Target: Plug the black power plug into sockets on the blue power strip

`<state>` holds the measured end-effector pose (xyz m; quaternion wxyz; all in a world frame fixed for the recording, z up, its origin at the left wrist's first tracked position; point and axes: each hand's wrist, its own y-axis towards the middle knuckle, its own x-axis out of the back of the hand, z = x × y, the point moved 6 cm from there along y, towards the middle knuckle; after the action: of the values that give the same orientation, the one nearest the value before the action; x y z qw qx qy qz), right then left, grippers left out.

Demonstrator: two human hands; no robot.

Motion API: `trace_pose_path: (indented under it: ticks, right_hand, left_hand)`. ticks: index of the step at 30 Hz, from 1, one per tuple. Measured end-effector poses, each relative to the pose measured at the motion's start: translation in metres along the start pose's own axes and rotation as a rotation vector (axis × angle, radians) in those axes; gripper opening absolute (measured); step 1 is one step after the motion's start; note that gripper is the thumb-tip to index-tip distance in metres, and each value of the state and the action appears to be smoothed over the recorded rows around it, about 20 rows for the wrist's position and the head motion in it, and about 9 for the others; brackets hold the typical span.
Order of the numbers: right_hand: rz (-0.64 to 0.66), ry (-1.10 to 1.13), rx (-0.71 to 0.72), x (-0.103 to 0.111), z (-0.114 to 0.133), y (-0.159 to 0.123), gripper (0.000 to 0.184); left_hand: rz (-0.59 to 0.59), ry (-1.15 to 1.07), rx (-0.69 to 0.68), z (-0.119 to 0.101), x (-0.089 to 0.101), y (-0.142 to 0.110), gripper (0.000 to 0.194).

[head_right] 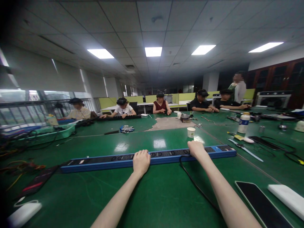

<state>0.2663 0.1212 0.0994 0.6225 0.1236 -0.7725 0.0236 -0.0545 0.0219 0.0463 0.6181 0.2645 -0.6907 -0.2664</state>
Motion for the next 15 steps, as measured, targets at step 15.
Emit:
trace_pose_path:
  ticks: [15]
  right_hand:
    - [-0.070,0.366,0.116,0.001,-0.039,-0.004,0.030]
  left_hand:
    - [0.007,0.002,0.004,-0.001,0.002,0.002,0.026]
